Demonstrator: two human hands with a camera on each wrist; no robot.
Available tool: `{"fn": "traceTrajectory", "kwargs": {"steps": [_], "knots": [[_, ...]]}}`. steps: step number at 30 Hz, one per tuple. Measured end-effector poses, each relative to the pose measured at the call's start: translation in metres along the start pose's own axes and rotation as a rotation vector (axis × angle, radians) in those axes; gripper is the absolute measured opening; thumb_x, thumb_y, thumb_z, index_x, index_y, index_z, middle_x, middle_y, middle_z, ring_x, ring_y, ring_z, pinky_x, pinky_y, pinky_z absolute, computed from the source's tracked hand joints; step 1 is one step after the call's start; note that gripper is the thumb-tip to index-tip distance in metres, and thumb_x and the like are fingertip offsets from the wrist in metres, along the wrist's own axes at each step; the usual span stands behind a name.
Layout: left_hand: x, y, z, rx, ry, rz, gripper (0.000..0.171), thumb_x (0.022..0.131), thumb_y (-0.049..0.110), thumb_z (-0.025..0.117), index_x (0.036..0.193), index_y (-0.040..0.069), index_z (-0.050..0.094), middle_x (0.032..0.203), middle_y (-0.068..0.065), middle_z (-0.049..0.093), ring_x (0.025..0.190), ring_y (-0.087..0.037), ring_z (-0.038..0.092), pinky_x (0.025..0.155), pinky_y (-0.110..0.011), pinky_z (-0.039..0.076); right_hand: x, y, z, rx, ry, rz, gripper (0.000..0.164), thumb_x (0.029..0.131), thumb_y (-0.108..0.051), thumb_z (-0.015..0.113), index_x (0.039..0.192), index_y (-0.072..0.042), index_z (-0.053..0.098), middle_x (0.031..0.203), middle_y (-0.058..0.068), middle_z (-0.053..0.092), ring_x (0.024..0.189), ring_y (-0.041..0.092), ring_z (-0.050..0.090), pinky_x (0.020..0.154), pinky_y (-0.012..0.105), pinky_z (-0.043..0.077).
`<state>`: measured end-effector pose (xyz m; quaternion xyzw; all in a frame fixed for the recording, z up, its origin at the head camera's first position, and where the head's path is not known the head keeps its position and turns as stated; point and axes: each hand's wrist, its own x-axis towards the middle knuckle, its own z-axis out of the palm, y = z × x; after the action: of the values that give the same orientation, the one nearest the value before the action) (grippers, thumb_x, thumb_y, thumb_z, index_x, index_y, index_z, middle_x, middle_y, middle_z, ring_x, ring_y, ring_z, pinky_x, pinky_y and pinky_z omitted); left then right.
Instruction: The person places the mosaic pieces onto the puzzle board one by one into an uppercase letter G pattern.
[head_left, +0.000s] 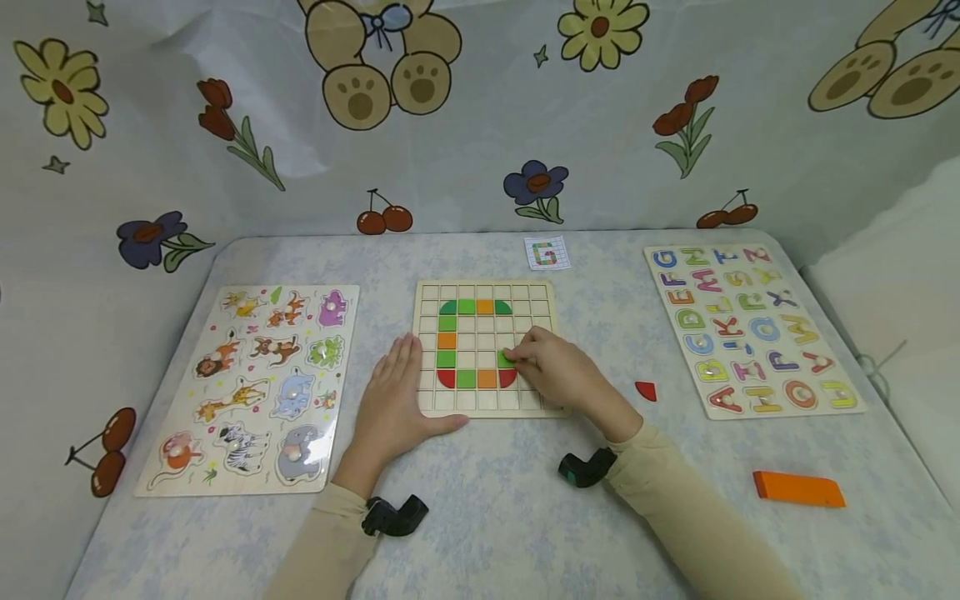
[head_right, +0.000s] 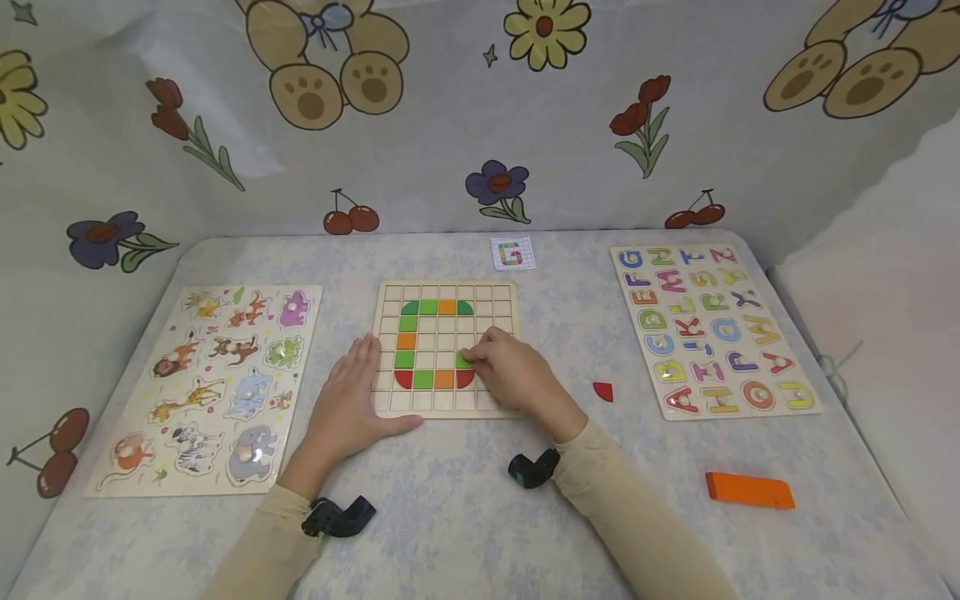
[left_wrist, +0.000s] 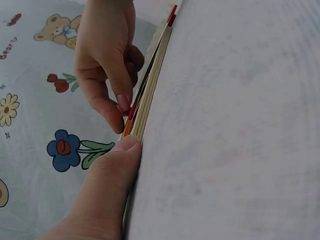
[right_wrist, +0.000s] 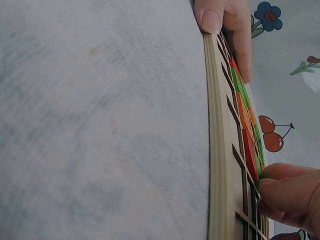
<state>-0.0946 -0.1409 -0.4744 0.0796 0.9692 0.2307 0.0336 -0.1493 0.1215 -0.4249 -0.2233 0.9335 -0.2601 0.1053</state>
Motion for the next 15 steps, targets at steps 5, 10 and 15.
{"fn": "traceTrajectory", "kwargs": {"steps": [5, 10, 15], "knots": [[0.000, 0.000, 0.001, -0.004, -0.003, -0.002, 0.139, 0.064, 0.083, 0.069, 0.159, 0.003, 0.005, 0.168, -0.011, 0.004, 0.157, -0.026, 0.002, 0.127, -0.048, 0.010, -0.017, 0.007, -0.011, 0.039, 0.011, 0.029, 0.029, 0.097, -0.015, 0.063, 0.125, -0.016, 0.069, 0.107, -0.003, 0.063, 0.082, 0.014, 0.054, 0.072, 0.029, 0.046], [0.000, 0.000, 0.001, -0.009, 0.002, 0.003, 0.139, 0.064, 0.084, 0.068, 0.159, 0.004, 0.005, 0.168, -0.011, 0.004, 0.157, -0.026, 0.002, 0.127, -0.048, 0.009, -0.042, 0.029, -0.029, 0.005, 0.020, 0.112, 0.036, 0.095, -0.013, 0.064, 0.131, -0.016, 0.063, 0.112, 0.002, 0.063, 0.085, 0.017, 0.054, 0.073, 0.031, 0.045], [0.000, -0.001, 0.002, -0.004, 0.005, 0.007, 0.140, 0.063, 0.084, 0.068, 0.159, 0.004, 0.005, 0.168, -0.011, 0.004, 0.157, -0.026, 0.002, 0.127, -0.048, 0.010, -0.070, 0.059, -0.049, -0.071, 0.010, 0.141, 0.039, 0.093, -0.009, 0.067, 0.131, -0.012, 0.062, 0.116, 0.008, 0.064, 0.098, 0.023, 0.061, 0.082, 0.040, 0.052]]}}
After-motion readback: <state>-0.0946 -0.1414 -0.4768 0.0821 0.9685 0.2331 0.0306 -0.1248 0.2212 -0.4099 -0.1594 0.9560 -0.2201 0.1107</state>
